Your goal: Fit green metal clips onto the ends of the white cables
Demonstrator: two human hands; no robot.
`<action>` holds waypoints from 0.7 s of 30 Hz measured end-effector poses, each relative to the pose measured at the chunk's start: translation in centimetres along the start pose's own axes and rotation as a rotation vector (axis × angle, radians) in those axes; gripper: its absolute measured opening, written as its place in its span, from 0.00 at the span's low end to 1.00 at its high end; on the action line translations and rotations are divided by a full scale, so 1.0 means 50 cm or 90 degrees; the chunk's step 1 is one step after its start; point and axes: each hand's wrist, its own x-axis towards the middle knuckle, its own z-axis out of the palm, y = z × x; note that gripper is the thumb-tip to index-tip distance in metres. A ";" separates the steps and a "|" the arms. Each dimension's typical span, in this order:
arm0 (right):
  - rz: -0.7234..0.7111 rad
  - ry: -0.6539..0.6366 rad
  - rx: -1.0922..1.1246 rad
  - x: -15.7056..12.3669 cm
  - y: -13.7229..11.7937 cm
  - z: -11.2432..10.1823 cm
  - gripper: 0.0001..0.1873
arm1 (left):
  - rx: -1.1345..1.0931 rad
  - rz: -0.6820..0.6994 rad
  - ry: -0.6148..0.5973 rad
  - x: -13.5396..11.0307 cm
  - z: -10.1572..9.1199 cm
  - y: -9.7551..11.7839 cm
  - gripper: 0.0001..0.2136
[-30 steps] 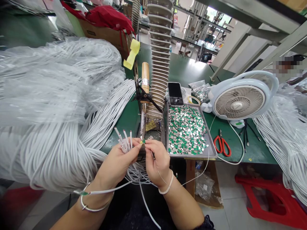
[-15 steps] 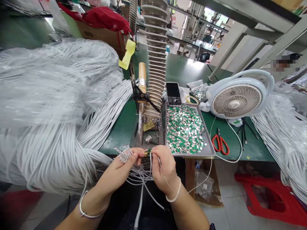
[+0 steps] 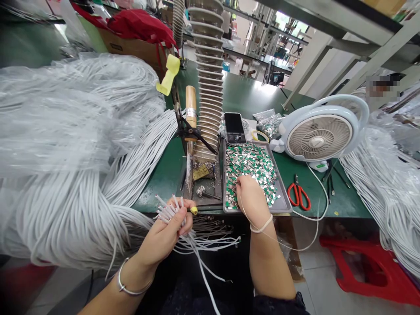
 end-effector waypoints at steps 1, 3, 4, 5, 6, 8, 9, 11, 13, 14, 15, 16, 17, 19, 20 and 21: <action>-0.003 -0.003 -0.007 0.004 0.002 0.003 0.08 | 0.000 -0.004 0.007 0.000 0.000 -0.001 0.09; -0.005 0.002 -0.011 0.007 0.004 0.008 0.09 | -0.008 -0.011 0.022 -0.001 -0.001 -0.002 0.10; -0.006 0.006 -0.011 0.007 0.004 0.009 0.09 | -0.017 -0.012 0.029 -0.001 -0.002 -0.003 0.09; -0.006 0.013 -0.009 0.006 0.004 0.009 0.09 | -0.026 -0.013 0.036 -0.001 -0.002 -0.004 0.09; -0.008 0.026 -0.002 0.003 0.003 0.008 0.10 | -0.031 -0.014 0.040 -0.001 -0.002 -0.005 0.09; -0.017 0.063 0.031 -0.004 -0.006 0.003 0.10 | -0.021 -0.014 0.042 -0.001 -0.002 -0.005 0.09; -0.024 0.080 0.058 -0.009 -0.013 0.000 0.11 | -0.006 -0.013 0.043 0.000 -0.001 -0.005 0.09; -0.041 0.093 0.129 -0.021 -0.032 -0.008 0.10 | 0.024 -0.005 0.051 0.001 0.000 -0.004 0.09; -0.062 0.084 0.204 -0.034 -0.056 -0.015 0.09 | 0.026 0.002 0.065 0.002 0.004 -0.004 0.09; -0.076 0.080 0.236 -0.041 -0.068 -0.016 0.08 | 0.018 0.002 0.074 0.003 0.006 -0.004 0.09; -0.088 0.079 0.261 -0.047 -0.079 -0.016 0.07 | 0.010 -0.002 0.081 0.004 0.009 -0.004 0.09; -0.096 0.079 0.285 -0.052 -0.090 -0.015 0.06 | 0.003 -0.008 0.090 0.005 0.012 -0.003 0.09; -0.102 0.080 0.308 -0.057 -0.099 -0.012 0.06 | -0.001 -0.015 0.100 0.006 0.016 -0.002 0.09; -0.106 0.085 0.347 -0.064 -0.115 -0.004 0.05 | -0.016 -0.027 0.132 0.008 0.021 0.001 0.09; -0.107 0.090 0.360 -0.067 -0.121 0.001 0.05 | -0.028 -0.031 0.146 0.009 0.024 0.002 0.09; -0.108 0.098 0.369 -0.070 -0.126 0.005 0.05 | -0.039 -0.033 0.157 0.009 0.025 0.003 0.10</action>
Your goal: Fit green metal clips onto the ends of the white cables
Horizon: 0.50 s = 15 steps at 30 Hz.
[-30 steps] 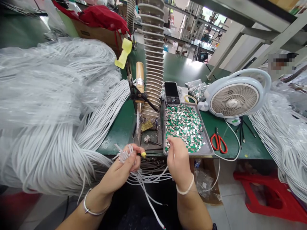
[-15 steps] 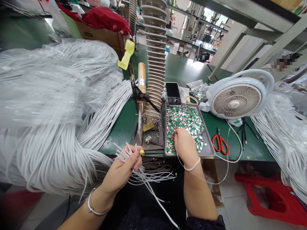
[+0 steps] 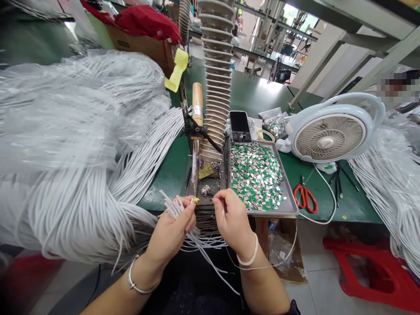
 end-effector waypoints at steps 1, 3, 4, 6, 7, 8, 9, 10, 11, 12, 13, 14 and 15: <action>-0.005 0.012 0.005 -0.002 -0.002 0.006 0.05 | -0.008 -0.001 0.006 0.000 0.001 0.001 0.10; -0.019 0.040 0.017 -0.007 -0.006 0.016 0.05 | -0.007 0.001 0.006 0.000 0.002 0.001 0.09; -0.024 0.052 0.027 -0.009 -0.008 0.021 0.05 | -0.001 0.004 0.005 0.000 0.002 0.001 0.09; -0.021 0.065 0.059 -0.014 -0.011 0.029 0.05 | 0.008 0.011 0.003 0.000 0.004 0.001 0.09; -0.014 0.066 0.078 -0.017 -0.012 0.033 0.05 | 0.008 0.015 0.000 0.000 0.005 0.001 0.08; -0.005 0.065 0.096 -0.019 -0.013 0.037 0.05 | 0.006 0.018 -0.002 0.000 0.006 0.001 0.08; 0.005 0.065 0.111 -0.022 -0.013 0.041 0.05 | 0.004 0.020 -0.004 0.000 0.007 0.002 0.08; 0.013 0.066 0.123 -0.023 -0.013 0.044 0.05 | 0.002 0.021 -0.005 0.000 0.009 0.003 0.07; 0.020 0.069 0.130 -0.025 -0.013 0.047 0.06 | 0.002 0.022 -0.004 0.000 0.010 0.004 0.07; 0.025 0.072 0.135 -0.026 -0.013 0.049 0.06 | 0.003 0.024 -0.003 0.000 0.011 0.005 0.06; 0.028 0.075 0.138 -0.026 -0.013 0.050 0.06 | 0.006 0.027 -0.002 0.000 0.012 0.007 0.06; 0.030 0.076 0.141 -0.026 -0.013 0.052 0.06 | 0.009 0.031 -0.002 0.000 0.012 0.009 0.07; 0.030 0.075 0.144 -0.025 -0.014 0.052 0.06 | 0.013 0.034 -0.001 0.000 0.013 0.011 0.08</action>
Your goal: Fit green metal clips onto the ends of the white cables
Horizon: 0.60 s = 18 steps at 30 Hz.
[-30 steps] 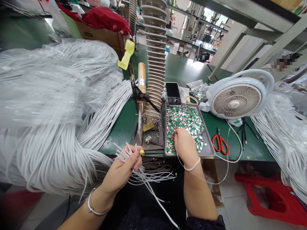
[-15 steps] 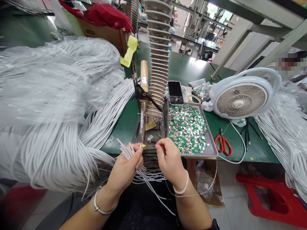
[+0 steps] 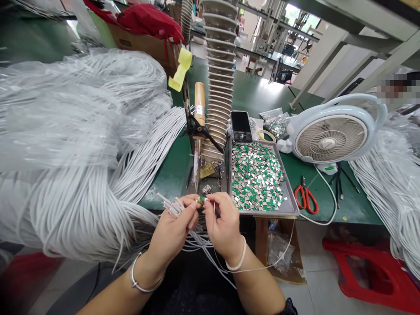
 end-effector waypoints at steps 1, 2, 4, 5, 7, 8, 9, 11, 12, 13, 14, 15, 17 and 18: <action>-0.001 -0.002 0.002 0.001 -0.001 0.000 0.06 | 0.006 0.002 0.001 0.000 0.000 0.002 0.08; -0.003 -0.003 0.003 0.002 -0.002 0.001 0.05 | 0.013 0.004 0.003 0.001 0.000 0.004 0.09; -0.008 -0.004 -0.001 0.005 -0.005 0.000 0.05 | 0.029 0.008 0.012 0.001 0.000 0.008 0.08; -0.008 -0.005 -0.004 0.006 -0.007 0.000 0.05 | 0.039 0.010 0.018 0.002 0.000 0.010 0.08; -0.009 -0.006 -0.012 0.007 -0.009 -0.002 0.04 | 0.058 0.012 0.028 0.002 0.000 0.013 0.07; -0.011 -0.006 -0.015 0.008 -0.010 -0.002 0.04 | 0.068 0.014 0.031 0.002 0.000 0.014 0.08; -0.015 -0.006 -0.019 0.008 -0.010 -0.003 0.05 | 0.078 0.016 0.033 0.003 0.000 0.015 0.08; -0.032 -0.007 -0.029 0.007 -0.008 -0.004 0.06 | 0.095 0.022 0.035 0.003 0.001 0.016 0.07; -0.045 -0.006 -0.037 0.007 -0.006 -0.004 0.07 | 0.100 0.022 0.036 0.003 0.001 0.017 0.07; -0.061 -0.004 -0.048 0.006 -0.004 -0.005 0.09 | 0.103 0.018 0.038 0.003 0.001 0.017 0.07; -0.081 0.000 -0.061 0.004 -0.002 -0.006 0.11 | 0.104 0.013 0.039 0.003 0.001 0.018 0.06; -0.105 0.006 -0.073 0.003 0.001 -0.006 0.13 | 0.105 0.007 0.043 0.003 0.002 0.018 0.07; -0.158 0.020 -0.092 -0.002 0.006 -0.007 0.17 | 0.110 -0.002 0.055 0.005 0.002 0.019 0.07; -0.180 0.028 -0.096 -0.005 0.009 -0.007 0.19 | 0.113 -0.005 0.060 0.006 0.003 0.019 0.07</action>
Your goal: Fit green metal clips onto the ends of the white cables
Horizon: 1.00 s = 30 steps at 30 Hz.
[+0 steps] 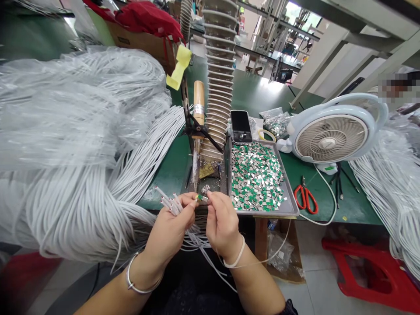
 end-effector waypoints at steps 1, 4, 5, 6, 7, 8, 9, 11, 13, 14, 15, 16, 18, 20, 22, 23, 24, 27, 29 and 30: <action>-0.015 0.012 -0.001 -0.004 0.001 0.001 0.20 | 0.002 -0.003 0.003 0.001 0.000 0.000 0.07; -0.010 0.054 0.017 -0.013 0.003 0.005 0.21 | -0.005 -0.007 0.005 0.003 0.002 0.002 0.08; -0.001 0.067 0.030 -0.015 0.004 0.007 0.20 | -0.009 -0.007 0.008 0.004 0.003 0.003 0.08; 0.007 0.077 0.041 -0.016 0.004 0.009 0.19 | -0.010 -0.007 0.011 0.004 0.004 0.003 0.08; 0.010 0.083 0.049 -0.016 0.005 0.011 0.18 | -0.009 -0.007 0.014 0.004 0.004 0.005 0.08; 0.010 0.084 0.054 -0.015 0.005 0.011 0.17 | -0.006 -0.007 0.015 0.005 0.005 0.006 0.08; 0.006 0.082 0.055 -0.013 0.005 0.012 0.16 | -0.003 -0.006 0.014 0.005 0.005 0.007 0.08; -0.005 0.069 0.048 -0.007 0.004 0.010 0.14 | 0.006 -0.001 0.011 0.006 0.006 0.010 0.08; -0.020 0.060 0.034 -0.001 0.002 0.009 0.14 | 0.014 0.005 0.004 0.007 0.006 0.012 0.07; -0.028 0.059 0.027 0.001 0.001 0.008 0.13 | 0.017 0.008 0.000 0.007 0.006 0.012 0.07; -0.036 0.060 0.020 0.003 0.000 0.008 0.14 | 0.018 0.010 -0.004 0.007 0.007 0.013 0.07; -0.043 0.063 0.015 0.005 0.000 0.008 0.14 | 0.017 0.012 -0.008 0.007 0.007 0.012 0.07; -0.054 0.070 0.006 0.007 -0.001 0.009 0.14 | 0.013 0.011 -0.010 0.006 0.007 0.011 0.07; -0.061 0.076 -0.002 0.008 -0.001 0.012 0.14 | 0.006 0.006 -0.010 0.005 0.007 0.009 0.07; -0.065 0.084 -0.010 0.010 -0.002 0.015 0.15 | 0.000 0.001 -0.010 0.004 0.006 0.008 0.07; -0.067 0.087 -0.013 0.011 -0.003 0.017 0.15 | -0.002 0.001 -0.009 0.004 0.005 0.009 0.07; -0.069 0.089 -0.014 0.012 -0.003 0.019 0.15 | -0.004 0.003 -0.007 0.004 0.004 0.009 0.07; -0.074 0.095 -0.010 0.015 -0.004 0.023 0.15 | -0.010 0.009 -0.003 0.005 0.003 0.014 0.08; -0.077 0.095 -0.008 0.017 -0.004 0.025 0.16 | -0.010 0.012 -0.005 0.006 0.002 0.017 0.08; -0.078 0.094 -0.008 0.018 -0.004 0.026 0.16 | -0.007 0.015 -0.006 0.005 0.002 0.018 0.08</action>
